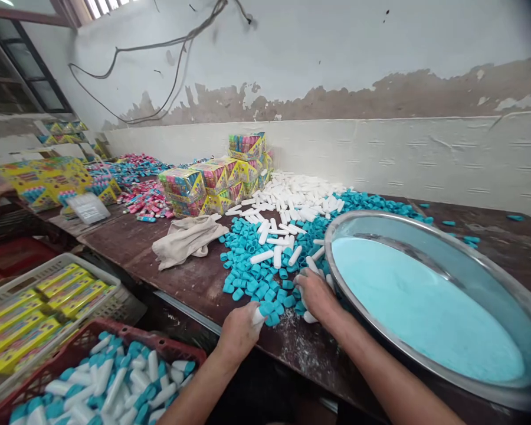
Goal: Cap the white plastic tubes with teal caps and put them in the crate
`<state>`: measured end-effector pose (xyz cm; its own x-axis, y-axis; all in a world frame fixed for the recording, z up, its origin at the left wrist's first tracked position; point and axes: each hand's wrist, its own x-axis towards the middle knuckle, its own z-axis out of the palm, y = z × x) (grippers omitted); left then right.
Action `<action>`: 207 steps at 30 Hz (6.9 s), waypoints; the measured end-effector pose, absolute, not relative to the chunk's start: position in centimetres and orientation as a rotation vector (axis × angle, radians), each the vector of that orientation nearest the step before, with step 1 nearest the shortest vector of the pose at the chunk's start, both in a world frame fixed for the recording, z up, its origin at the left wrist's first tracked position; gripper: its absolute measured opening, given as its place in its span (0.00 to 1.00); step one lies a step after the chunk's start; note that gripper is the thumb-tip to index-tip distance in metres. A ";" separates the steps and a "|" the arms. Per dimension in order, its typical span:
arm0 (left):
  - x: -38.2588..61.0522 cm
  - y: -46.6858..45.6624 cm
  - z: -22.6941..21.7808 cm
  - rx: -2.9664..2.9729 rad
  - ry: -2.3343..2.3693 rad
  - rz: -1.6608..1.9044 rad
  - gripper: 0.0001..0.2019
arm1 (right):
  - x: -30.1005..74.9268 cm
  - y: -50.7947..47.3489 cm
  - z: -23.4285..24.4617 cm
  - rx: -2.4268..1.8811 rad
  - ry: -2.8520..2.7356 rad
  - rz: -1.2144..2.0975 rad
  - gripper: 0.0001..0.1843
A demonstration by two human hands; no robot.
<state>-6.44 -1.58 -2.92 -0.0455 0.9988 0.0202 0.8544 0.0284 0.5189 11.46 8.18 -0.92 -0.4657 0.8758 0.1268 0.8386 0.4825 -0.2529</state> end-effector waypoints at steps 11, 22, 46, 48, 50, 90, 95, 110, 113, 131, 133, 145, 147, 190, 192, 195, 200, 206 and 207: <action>-7.7 -3.2 -2.5 1.639 1.917 0.943 0.08 | 7.0 9.6 -0.5 -1.299 -2.549 0.541 0.06; -7.6 -3.1 -2.7 1.669 1.853 0.926 0.09 | 9.1 6.5 1.7 -1.050 -2.050 1.267 0.06; -12.3 -9.0 -2.0 1.683 2.070 0.520 0.09 | 12.4 0.6 0.8 -1.160 -2.166 1.252 0.21; -16.9 -11.0 -2.7 1.608 2.164 0.461 0.08 | 14.8 0.8 0.9 -1.243 -2.185 1.085 0.18; -20.6 -12.4 -3.3 1.520 2.333 0.323 0.09 | 17.0 0.8 0.9 -1.291 -2.199 0.992 0.15; -1.5 -4.0 -0.1 1.924 1.380 1.192 0.16 | 24.1 -2.7 5.9 -1.333 -2.021 0.478 0.16; -4.4 -2.9 -5.2 2.124 1.680 1.493 0.15 | 29.4 2.7 7.6 -1.695 -2.333 0.208 0.11; -3.6 -1.5 -7.0 2.262 1.672 1.543 0.15 | 25.3 8.0 4.7 -1.635 -2.551 0.605 0.13; -3.6 -1.5 -7.1 2.247 1.675 1.543 0.14 | 26.8 8.4 5.6 -1.537 -2.503 0.781 0.09; -4.2 -1.3 -7.7 2.376 1.690 1.525 0.13 | 27.9 8.7 5.9 -1.537 -2.628 0.721 0.07; -4.3 -1.2 -8.0 2.406 1.684 1.526 0.14 | 29.0 8.6 5.8 -1.578 -2.567 0.680 0.06; -4.0 -1.7 -7.0 2.274 1.699 1.514 0.12 | 27.4 8.2 4.3 -1.593 -2.370 0.855 0.04; -3.7 -1.8 -5.7 2.245 1.688 1.513 0.12 | 28.9 8.4 4.7 -1.560 -2.296 0.967 0.04; 14.9 8.1 6.6 2.626 0.892 0.584 0.11 | 30.5 0.7 7.2 -1.647 -1.924 -0.188 0.06; 14.4 8.0 7.2 2.595 0.948 0.713 0.09 | 31.1 0.6 7.7 -1.656 -1.884 -0.151 0.07; 14.3 7.4 8.2 2.449 0.874 0.835 0.15 | 31.3 0.6 8.4 -1.593 -1.897 -0.107 0.07; 13.5 6.9 9.6 2.367 0.786 0.667 0.07 | 29.0 0.8 9.7 -1.456 -1.931 -0.093 0.10; 4.7 5.9 10.4 2.177 1.059 0.852 0.08 | 24.2 -1.8 8.8 -1.296 -1.999 0.157 0.12; 2.7 5.3 10.1 2.100 1.119 0.870 0.09 | 23.3 -2.3 8.1 -1.252 -2.070 0.251 0.12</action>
